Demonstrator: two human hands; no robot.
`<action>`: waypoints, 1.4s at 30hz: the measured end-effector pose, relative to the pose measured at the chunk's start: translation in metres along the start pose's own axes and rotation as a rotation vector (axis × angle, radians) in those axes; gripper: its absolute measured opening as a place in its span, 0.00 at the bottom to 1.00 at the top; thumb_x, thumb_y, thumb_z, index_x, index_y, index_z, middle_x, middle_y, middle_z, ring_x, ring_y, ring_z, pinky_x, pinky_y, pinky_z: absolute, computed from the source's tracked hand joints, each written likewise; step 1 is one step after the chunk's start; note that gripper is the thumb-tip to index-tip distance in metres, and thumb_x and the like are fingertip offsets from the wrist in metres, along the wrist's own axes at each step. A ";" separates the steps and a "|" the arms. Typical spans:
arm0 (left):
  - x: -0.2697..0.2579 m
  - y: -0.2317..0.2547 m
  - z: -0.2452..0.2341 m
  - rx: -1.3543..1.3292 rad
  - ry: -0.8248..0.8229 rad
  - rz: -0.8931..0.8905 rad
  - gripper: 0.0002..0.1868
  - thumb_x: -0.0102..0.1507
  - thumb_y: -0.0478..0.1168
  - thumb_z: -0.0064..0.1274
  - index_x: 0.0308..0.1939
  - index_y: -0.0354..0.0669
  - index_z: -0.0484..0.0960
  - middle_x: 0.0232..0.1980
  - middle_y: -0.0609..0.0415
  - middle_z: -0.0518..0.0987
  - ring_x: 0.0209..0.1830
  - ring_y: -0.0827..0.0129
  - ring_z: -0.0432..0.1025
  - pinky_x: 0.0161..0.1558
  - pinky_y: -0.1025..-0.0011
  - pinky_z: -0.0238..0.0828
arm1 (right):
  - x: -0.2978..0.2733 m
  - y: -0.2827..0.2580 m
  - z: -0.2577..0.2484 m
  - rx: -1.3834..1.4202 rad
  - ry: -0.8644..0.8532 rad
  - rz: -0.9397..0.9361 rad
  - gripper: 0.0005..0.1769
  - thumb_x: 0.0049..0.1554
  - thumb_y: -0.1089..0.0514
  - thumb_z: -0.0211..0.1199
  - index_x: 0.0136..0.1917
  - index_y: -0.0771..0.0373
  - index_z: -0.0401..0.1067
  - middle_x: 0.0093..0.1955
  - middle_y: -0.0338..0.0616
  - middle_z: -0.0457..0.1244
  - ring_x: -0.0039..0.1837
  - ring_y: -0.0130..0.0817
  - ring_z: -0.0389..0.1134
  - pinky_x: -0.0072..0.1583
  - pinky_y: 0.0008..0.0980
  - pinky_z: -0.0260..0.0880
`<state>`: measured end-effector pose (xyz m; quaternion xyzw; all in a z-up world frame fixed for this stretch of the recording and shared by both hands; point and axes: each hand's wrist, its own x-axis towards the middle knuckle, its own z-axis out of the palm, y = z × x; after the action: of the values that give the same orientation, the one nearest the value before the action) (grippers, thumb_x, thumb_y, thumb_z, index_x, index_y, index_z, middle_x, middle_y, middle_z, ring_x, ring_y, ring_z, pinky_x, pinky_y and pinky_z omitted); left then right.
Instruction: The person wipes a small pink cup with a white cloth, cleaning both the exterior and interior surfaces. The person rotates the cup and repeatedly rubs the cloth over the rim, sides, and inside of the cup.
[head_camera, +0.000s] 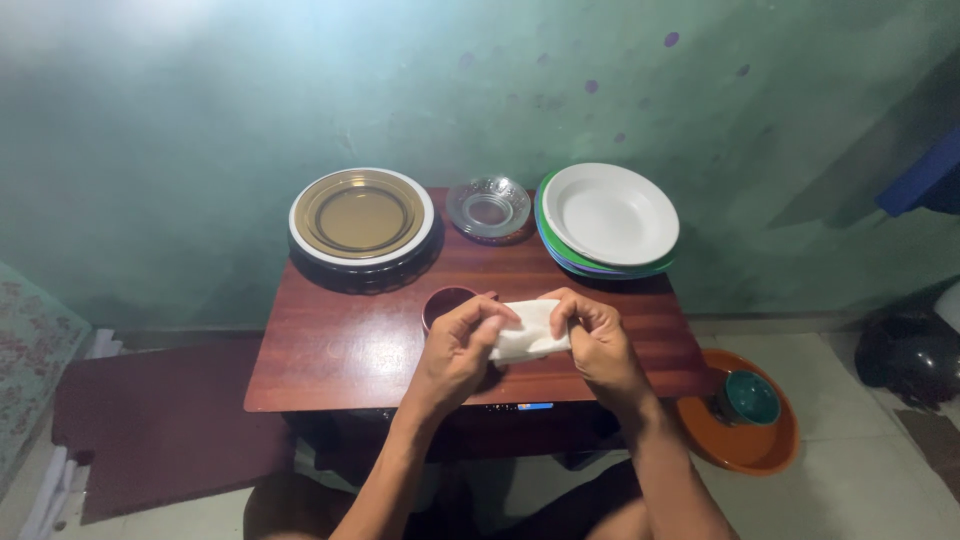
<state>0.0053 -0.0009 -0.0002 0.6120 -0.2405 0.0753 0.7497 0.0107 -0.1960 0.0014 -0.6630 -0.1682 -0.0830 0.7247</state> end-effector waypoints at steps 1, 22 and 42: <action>0.000 -0.002 0.000 0.000 0.002 -0.002 0.11 0.66 0.36 0.47 0.41 0.37 0.86 0.34 0.46 0.81 0.36 0.67 0.70 0.40 0.65 0.72 | 0.000 0.004 0.000 0.000 -0.001 0.002 0.21 0.59 0.76 0.47 0.27 0.64 0.62 0.40 0.50 0.65 0.34 0.28 0.61 0.34 0.24 0.65; -0.014 -0.053 -0.064 0.605 0.049 0.039 0.68 0.37 0.44 0.81 0.73 0.28 0.57 0.61 0.26 0.70 0.61 0.28 0.66 0.63 0.37 0.62 | 0.048 0.051 0.017 -0.502 0.146 -0.227 0.23 0.50 0.76 0.64 0.57 0.59 0.80 0.58 0.52 0.71 0.62 0.48 0.71 0.62 0.43 0.70; -0.013 -0.034 -0.072 0.589 -0.015 -0.189 0.51 0.42 0.42 0.74 0.67 0.46 0.66 0.57 0.41 0.81 0.58 0.40 0.75 0.59 0.42 0.69 | 0.099 0.041 0.069 -1.084 -0.591 -0.085 0.28 0.44 0.68 0.68 0.59 0.51 0.79 0.48 0.47 0.74 0.55 0.54 0.73 0.57 0.51 0.75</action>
<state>0.0273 0.0619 -0.0460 0.8232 -0.1559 0.0675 0.5418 0.1076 -0.1133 0.0024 -0.9246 -0.3221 0.0017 0.2035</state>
